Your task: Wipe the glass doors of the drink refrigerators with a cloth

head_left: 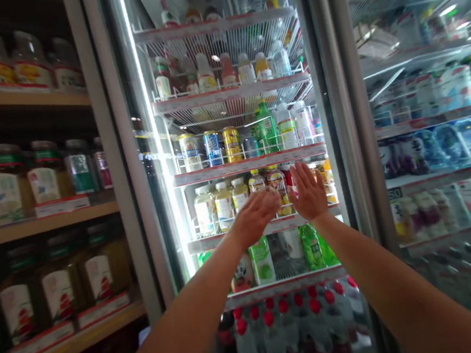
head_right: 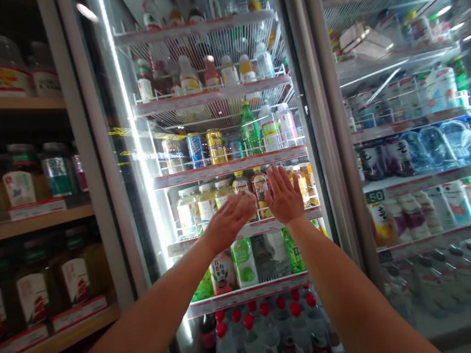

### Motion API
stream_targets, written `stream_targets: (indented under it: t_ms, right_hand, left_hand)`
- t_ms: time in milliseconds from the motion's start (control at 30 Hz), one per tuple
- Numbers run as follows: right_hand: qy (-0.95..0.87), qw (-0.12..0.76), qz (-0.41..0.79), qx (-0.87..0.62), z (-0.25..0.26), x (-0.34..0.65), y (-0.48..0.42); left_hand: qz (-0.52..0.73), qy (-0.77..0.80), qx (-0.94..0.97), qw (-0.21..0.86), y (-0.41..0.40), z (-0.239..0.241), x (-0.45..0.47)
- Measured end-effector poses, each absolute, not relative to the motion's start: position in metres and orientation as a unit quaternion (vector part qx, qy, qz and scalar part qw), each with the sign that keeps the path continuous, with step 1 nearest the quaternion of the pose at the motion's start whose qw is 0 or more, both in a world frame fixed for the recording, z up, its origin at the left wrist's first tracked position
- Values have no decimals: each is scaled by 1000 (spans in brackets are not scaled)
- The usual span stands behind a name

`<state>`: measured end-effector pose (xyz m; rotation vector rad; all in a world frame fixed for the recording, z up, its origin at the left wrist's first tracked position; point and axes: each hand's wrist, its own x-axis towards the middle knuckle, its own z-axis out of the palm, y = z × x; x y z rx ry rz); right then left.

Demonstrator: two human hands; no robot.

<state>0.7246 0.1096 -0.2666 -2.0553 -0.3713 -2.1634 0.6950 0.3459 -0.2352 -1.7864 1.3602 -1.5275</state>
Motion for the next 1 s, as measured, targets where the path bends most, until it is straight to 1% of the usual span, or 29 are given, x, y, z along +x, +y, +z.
stream_targets:
  t_ms: [67, 100, 133, 167, 233, 300, 333, 367, 433, 500, 533, 633, 667, 733, 800, 867, 900, 1000]
  right_hand:
    - [-123, 71, -715, -684, -267, 724, 110]
    - [-123, 73, -713, -686, -266, 724, 110]
    - [-122, 74, -712, -688, -266, 724, 110]
    - [-122, 73, -712, -688, -266, 723, 110]
    - [-122, 69, -714, -686, -266, 723, 110]
    - [-119, 67, -718, -682, -266, 723, 110]
    - [-120, 66, -720, -680, -266, 723, 110]
    - [-120, 65, -722, -678, -267, 723, 110]
    - [-123, 64, -724, -675, -267, 723, 110]
    - [-126, 64, -724, -675, -267, 723, 110]
    - [-126, 65, -724, -675, -267, 722, 110]
    - [-127, 68, -726, -673, -267, 722, 111]
    - [-127, 68, -726, -672, -267, 723, 111]
    - [-129, 67, -727, -671, -267, 723, 111]
    - [-132, 69, -727, -671, -267, 724, 111]
    - [-133, 72, -727, -670, -267, 725, 111]
    - [-132, 73, -728, -669, -267, 725, 111]
    - [-128, 70, -730, -667, -266, 724, 111]
  left_hand:
    - [-465, 589, -589, 301, 361, -235, 694]
    - [-443, 604, -579, 323, 371, -231, 693]
    - [-452, 585, -593, 319, 382, -226, 692]
    - [-488, 538, -623, 291, 394, -220, 691]
    - [-584, 403, -675, 201, 416, -212, 689]
    - [-638, 317, -687, 144, 433, -217, 686]
    - [-637, 325, -683, 150, 440, -223, 685]
    - [-612, 371, -674, 183, 446, -230, 683]
    - [-518, 498, -638, 277, 456, -239, 679]
    - [-462, 545, -619, 325, 466, -237, 678]
    - [-478, 520, -633, 317, 470, -233, 677]
    - [-596, 355, -684, 224, 478, -223, 678]
    - [-619, 324, -685, 207, 479, -224, 678]
    - [-611, 353, -671, 229, 481, -233, 677]
    - [-548, 438, -650, 290, 484, -242, 675]
    - [-511, 471, -647, 313, 489, -242, 673]
    - [-522, 456, -655, 301, 492, -239, 673]
    - [-614, 345, -676, 218, 496, -231, 675]
